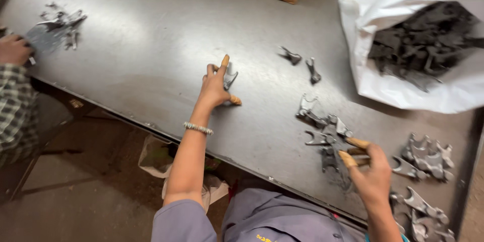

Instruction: The person sorts small metal fork-shaped castings on a metal table, picking up individual parts, turning them over in both hands, and placing them into separate piles by type or quality. At one point the person reaches down to a bag on the floor and then resumes sorting the parts on the table.

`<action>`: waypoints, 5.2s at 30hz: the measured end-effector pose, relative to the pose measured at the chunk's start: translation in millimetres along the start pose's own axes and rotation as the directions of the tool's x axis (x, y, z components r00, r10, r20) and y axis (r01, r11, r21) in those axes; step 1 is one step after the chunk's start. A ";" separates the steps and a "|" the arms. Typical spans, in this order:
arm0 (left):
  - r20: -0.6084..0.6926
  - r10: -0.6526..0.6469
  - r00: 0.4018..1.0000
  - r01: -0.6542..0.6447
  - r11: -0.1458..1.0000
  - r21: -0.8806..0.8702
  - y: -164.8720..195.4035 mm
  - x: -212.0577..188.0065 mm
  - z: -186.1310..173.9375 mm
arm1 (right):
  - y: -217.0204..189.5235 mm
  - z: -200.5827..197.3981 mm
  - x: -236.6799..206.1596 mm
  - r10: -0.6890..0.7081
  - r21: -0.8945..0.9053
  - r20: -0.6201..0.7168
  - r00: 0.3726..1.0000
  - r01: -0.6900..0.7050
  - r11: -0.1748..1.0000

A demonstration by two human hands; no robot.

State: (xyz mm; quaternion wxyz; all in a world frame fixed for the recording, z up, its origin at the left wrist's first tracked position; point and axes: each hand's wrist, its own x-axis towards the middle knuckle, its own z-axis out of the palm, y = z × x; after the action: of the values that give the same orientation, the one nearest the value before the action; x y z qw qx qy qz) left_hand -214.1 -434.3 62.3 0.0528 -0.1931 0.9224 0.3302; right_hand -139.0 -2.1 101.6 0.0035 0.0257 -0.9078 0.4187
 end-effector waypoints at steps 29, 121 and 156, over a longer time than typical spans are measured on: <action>0.247 0.510 0.824 -0.460 0.857 -0.233 159.0 -44.3 138.6 | 34.6 -32.7 -6.7 -0.132 -0.295 -0.025 0.991 0.119 0.948; 0.625 0.375 0.685 0.666 0.025 -0.746 137.8 -180.2 228.3 | 101.8 -36.1 -64.9 0.168 0.851 0.286 0.943 -0.331 0.408; 0.048 0.191 0.980 -0.182 0.973 -0.139 97.5 -177.7 101.3 | 15.4 -12.3 -0.3 -0.284 -0.276 0.035 0.958 0.282 0.919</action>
State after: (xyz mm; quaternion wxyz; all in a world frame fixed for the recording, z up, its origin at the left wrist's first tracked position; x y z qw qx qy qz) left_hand -91.9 -244.4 81.0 0.0368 -0.0985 0.9102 0.4006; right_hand -139.6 17.2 97.9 0.0701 0.1546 -0.9443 0.2820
